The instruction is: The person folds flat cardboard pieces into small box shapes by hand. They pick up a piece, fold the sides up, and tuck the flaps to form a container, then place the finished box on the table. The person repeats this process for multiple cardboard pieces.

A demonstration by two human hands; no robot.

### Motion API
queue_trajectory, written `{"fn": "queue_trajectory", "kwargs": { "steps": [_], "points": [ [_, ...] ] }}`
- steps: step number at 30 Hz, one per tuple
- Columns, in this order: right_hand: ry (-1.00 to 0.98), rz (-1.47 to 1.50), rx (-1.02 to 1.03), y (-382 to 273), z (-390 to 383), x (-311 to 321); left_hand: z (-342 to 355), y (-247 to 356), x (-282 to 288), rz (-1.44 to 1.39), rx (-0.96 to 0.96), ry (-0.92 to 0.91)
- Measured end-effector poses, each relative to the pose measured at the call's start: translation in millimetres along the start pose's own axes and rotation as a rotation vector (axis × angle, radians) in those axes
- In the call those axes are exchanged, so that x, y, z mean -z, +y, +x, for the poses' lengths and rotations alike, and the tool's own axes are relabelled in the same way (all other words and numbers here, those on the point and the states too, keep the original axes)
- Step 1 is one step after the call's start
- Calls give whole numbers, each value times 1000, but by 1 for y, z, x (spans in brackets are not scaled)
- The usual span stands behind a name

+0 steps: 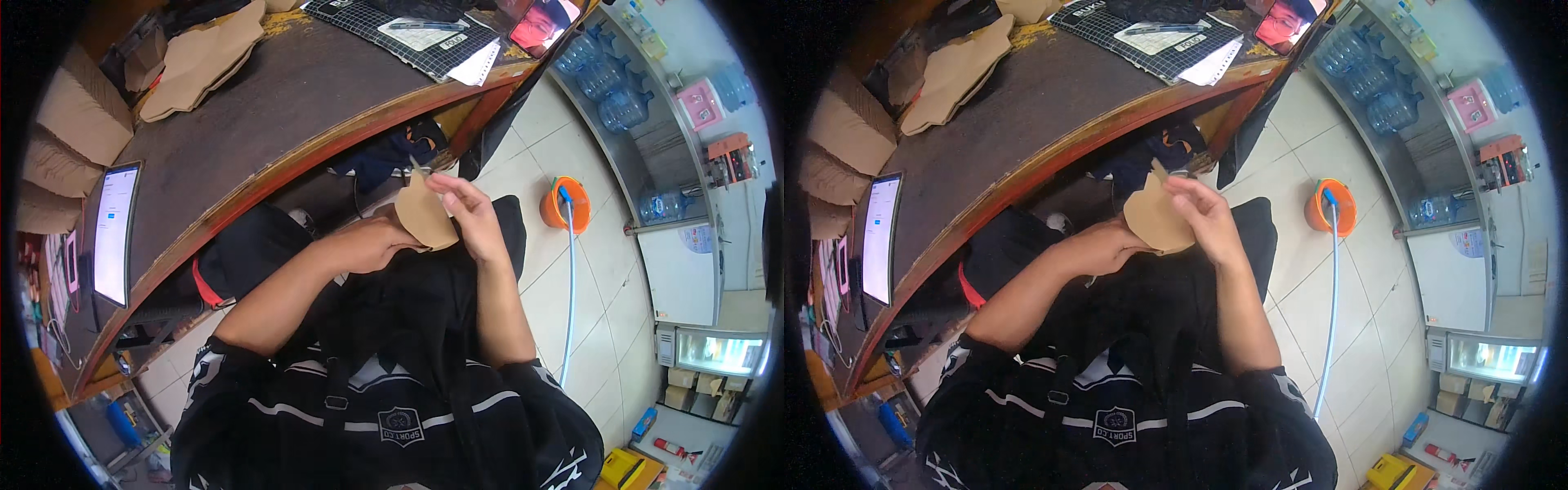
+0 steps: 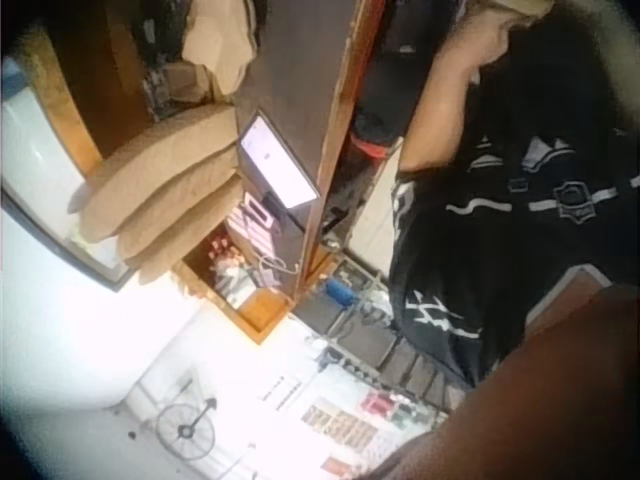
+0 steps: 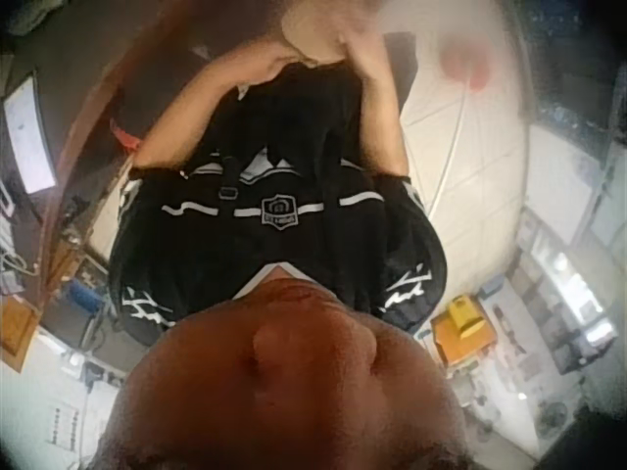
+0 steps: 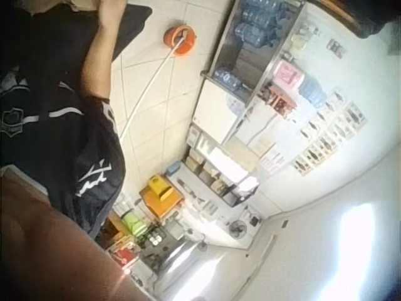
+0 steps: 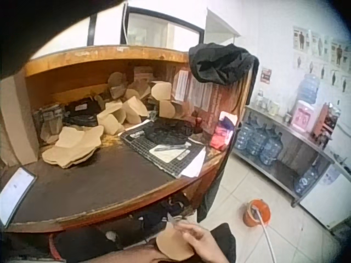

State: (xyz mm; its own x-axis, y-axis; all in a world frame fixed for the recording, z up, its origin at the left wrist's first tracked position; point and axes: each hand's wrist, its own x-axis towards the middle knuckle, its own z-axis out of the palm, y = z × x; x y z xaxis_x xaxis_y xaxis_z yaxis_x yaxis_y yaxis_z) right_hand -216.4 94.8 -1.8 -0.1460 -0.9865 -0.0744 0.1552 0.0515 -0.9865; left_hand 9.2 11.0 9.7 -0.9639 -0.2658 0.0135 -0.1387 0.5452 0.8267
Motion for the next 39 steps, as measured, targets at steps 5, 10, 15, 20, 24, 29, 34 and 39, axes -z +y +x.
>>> {"fn": "queue_trajectory", "kwargs": {
  "steps": [5,10,15,20,24,29,34,39],
  "points": [
    [194,-280,70,3,-4,-19,0,9,11,289,-141,-57],
    [26,-132,173,13,3,-2,-6,21,12,386,-210,-49],
    [-89,141,203,10,-3,-10,-3,16,17,200,-291,-66],
    [-35,200,132,17,-10,-14,-4,16,17,209,-330,-13],
    [119,133,171,21,-9,-12,-5,10,23,82,-309,-54],
    [158,-315,532,-1,-13,-12,-13,-21,15,-1020,65,-34],
    [-97,-706,785,-28,-27,-35,3,-1,1,-1342,223,311],
    [117,-770,655,-18,-24,-31,14,-5,-17,-1300,174,582]
  ]
}}
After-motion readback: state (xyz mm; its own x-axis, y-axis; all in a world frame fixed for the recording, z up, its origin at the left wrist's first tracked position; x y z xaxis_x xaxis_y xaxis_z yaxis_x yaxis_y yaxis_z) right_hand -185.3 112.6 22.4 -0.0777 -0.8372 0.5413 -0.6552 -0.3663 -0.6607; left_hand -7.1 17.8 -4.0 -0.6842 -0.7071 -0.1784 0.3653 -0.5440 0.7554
